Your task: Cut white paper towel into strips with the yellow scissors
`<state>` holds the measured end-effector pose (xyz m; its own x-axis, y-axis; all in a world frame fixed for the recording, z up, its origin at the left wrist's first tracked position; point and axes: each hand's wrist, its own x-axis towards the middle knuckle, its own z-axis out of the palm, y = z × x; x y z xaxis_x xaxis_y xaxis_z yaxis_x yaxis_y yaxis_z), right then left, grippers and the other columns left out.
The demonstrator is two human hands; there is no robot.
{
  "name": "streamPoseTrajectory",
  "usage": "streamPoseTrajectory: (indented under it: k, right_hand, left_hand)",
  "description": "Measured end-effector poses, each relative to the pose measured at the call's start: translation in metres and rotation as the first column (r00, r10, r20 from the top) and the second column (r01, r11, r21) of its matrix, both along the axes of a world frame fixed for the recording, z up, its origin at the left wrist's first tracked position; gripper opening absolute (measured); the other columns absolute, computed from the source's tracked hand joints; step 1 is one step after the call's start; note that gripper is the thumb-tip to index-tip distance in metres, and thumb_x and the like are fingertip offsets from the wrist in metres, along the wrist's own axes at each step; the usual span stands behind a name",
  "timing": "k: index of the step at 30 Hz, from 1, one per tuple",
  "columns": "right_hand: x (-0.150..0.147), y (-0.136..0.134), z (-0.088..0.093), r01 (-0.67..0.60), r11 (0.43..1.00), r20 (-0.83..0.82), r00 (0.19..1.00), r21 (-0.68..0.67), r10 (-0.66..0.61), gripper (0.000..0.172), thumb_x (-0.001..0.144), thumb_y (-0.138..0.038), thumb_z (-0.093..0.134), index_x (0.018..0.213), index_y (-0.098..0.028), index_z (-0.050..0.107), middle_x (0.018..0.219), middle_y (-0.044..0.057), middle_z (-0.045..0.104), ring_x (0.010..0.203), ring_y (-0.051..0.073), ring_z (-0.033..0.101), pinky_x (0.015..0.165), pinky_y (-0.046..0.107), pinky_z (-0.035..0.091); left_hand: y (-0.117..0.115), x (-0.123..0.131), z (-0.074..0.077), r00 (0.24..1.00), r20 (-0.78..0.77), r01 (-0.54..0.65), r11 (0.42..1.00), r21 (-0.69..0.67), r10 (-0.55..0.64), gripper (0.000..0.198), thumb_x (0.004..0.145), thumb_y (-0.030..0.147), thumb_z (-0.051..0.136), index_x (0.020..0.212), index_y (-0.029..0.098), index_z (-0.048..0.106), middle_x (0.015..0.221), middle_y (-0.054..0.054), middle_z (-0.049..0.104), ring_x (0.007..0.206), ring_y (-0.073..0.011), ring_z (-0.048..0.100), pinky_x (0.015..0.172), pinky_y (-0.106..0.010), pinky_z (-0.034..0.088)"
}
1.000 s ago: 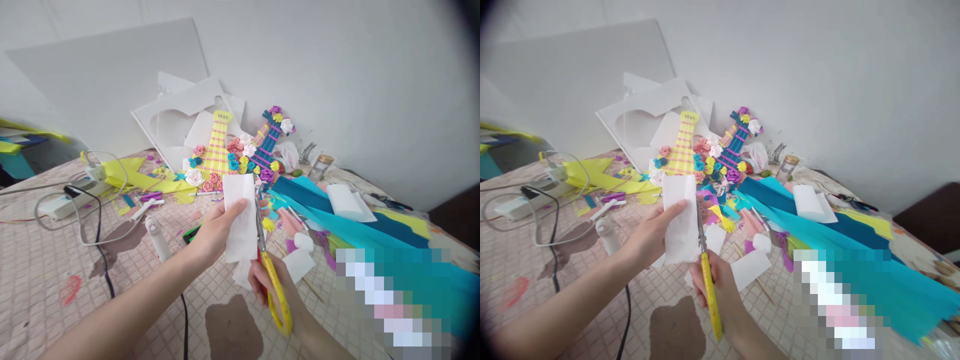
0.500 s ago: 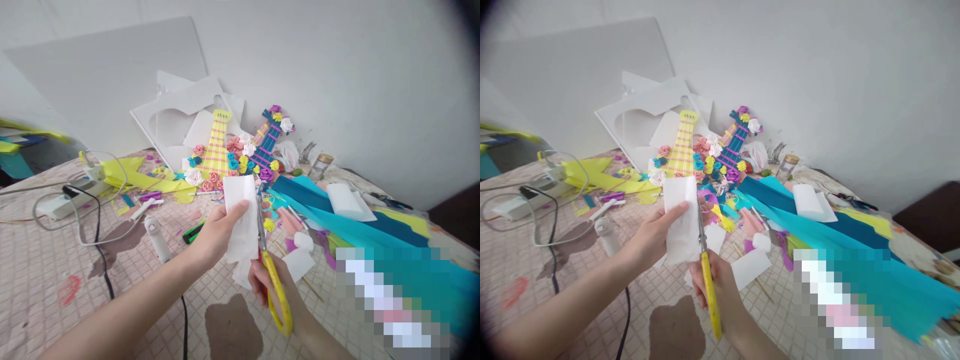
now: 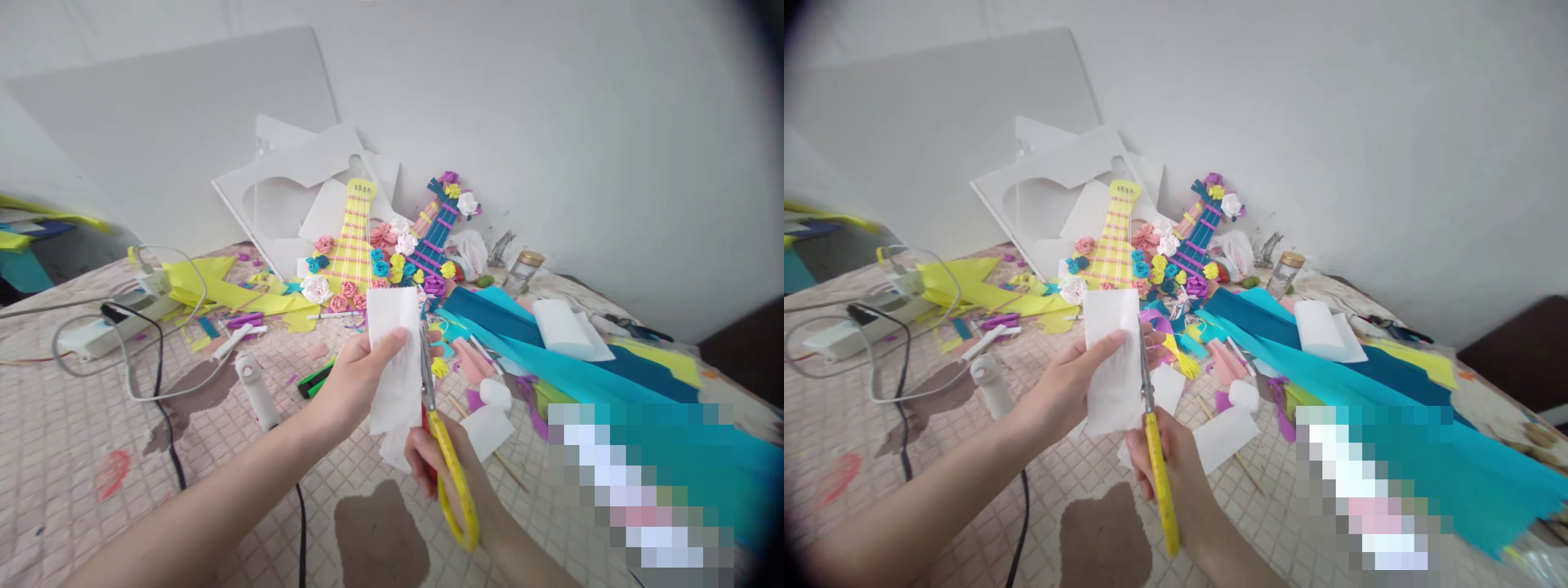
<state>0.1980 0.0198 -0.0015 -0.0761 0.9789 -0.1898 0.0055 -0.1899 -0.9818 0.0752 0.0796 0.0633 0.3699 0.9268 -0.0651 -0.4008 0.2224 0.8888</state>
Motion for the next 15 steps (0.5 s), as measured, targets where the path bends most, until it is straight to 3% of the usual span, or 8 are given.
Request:
streamPoseTrajectory:
  k: [6,15]
  right_hand:
    - [0.0005,-0.0007,-0.0006,-0.006,1.000,-0.016,1.000,0.017,0.006,0.032,0.071,-0.047,0.052,0.064,-0.020,0.038,0.040,-0.009,0.039,0.030,0.003,0.032,0.032,0.015,0.022]
    - [0.0023,0.0002,-0.0048,-0.015,1.000,-0.003,1.000,0.027,0.016,0.033,0.073,-0.049,0.052,0.064,-0.019,0.040,0.040,-0.009,0.040,0.029,0.003,0.033,0.031,0.015,0.024]
  left_hand:
    - [0.0022,-0.0015,-0.0032,0.991,-0.117,-0.059,0.998,0.007,0.059,0.034,0.071,0.044,0.063,0.084,0.013,0.066,0.069,-0.006,0.066,0.059,-0.0161,0.060,0.059,-0.029,0.046]
    - [0.0027,-0.0012,-0.0051,0.990,-0.128,-0.046,0.998,0.039,0.051,0.040,0.070,0.048,0.062,0.088,0.013,0.066,0.068,-0.007,0.067,0.064,-0.0196,0.063,0.059,-0.029,0.045]
